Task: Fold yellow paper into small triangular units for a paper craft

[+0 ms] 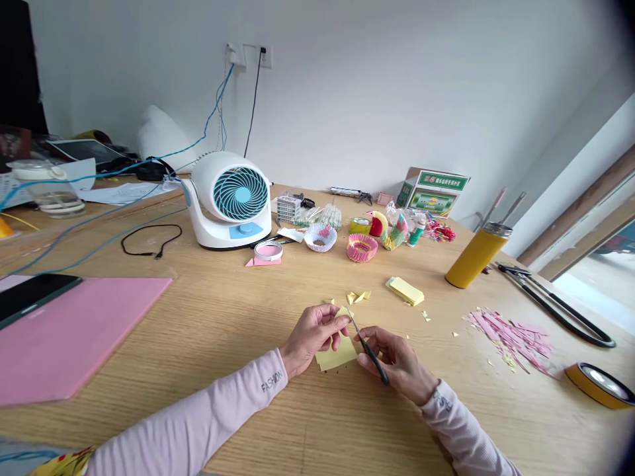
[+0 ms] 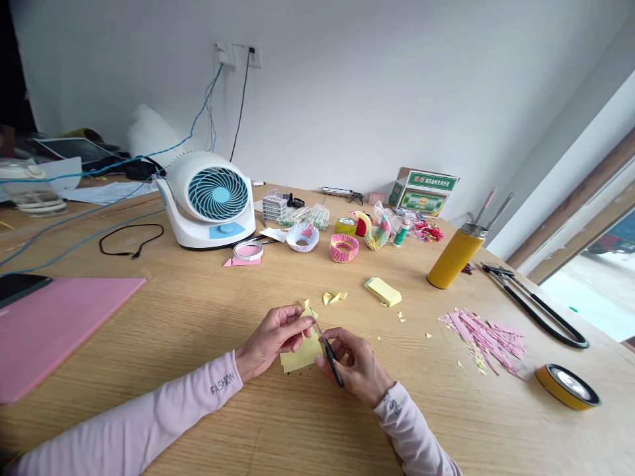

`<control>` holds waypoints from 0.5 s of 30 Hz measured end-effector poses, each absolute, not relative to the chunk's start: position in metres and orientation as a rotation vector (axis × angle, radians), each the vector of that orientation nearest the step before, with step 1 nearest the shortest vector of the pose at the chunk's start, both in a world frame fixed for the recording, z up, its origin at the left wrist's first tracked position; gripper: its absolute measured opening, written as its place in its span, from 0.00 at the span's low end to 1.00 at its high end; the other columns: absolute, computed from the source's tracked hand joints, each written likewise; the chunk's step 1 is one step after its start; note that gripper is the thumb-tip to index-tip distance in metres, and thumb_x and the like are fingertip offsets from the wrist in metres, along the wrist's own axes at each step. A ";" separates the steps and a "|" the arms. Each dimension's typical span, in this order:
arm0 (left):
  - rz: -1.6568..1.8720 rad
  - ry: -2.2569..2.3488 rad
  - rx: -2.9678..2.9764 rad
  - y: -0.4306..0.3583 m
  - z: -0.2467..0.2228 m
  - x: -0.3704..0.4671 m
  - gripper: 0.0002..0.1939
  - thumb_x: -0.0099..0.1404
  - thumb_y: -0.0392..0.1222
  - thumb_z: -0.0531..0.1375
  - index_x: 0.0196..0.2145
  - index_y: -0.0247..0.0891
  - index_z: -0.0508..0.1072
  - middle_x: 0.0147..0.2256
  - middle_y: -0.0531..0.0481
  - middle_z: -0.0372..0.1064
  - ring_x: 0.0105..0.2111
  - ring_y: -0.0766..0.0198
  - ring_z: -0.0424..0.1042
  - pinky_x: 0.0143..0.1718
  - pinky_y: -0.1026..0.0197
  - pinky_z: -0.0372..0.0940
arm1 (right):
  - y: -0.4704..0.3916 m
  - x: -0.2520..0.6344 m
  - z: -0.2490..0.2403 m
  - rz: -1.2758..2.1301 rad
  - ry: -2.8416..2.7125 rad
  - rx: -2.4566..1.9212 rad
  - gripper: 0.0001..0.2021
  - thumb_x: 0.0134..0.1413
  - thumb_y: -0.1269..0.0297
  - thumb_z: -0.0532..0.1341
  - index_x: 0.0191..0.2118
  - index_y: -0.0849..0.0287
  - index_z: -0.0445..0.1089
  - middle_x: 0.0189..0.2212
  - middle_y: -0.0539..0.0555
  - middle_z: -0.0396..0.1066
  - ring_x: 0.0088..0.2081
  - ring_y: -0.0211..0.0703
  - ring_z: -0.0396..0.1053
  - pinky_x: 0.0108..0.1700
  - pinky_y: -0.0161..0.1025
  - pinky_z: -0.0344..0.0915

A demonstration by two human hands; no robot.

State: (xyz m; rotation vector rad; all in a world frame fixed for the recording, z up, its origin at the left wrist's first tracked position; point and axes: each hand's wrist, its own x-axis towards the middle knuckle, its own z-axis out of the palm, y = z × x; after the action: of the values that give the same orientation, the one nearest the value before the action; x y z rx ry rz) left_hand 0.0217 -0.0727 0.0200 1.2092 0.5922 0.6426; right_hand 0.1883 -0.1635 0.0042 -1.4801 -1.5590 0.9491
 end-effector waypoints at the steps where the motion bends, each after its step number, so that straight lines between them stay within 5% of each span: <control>1: 0.646 0.591 1.220 -0.073 0.020 0.024 0.13 0.55 0.47 0.61 0.25 0.33 0.66 0.24 0.54 0.66 0.15 0.78 0.58 0.16 0.71 0.43 | -0.164 0.189 0.005 0.925 -1.563 -1.496 0.16 0.48 0.56 0.62 0.41 0.60 0.65 0.21 0.45 0.58 0.21 0.32 0.51 0.21 0.32 0.46; 15: 0.534 0.521 1.278 -0.083 0.029 0.059 0.12 0.55 0.45 0.60 0.26 0.32 0.65 0.26 0.51 0.69 0.15 0.77 0.59 0.14 0.70 0.42 | -0.193 0.216 0.009 0.797 -1.551 -1.611 0.17 0.50 0.55 0.60 0.43 0.59 0.64 0.22 0.45 0.57 0.23 0.34 0.52 0.24 0.33 0.47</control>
State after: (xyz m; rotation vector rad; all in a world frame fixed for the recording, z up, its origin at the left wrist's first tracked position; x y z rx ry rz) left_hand 0.0586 -0.0835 0.0289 1.2779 0.5212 0.5338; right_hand 0.2157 -0.1926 0.0092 -1.6115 -1.5510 0.7975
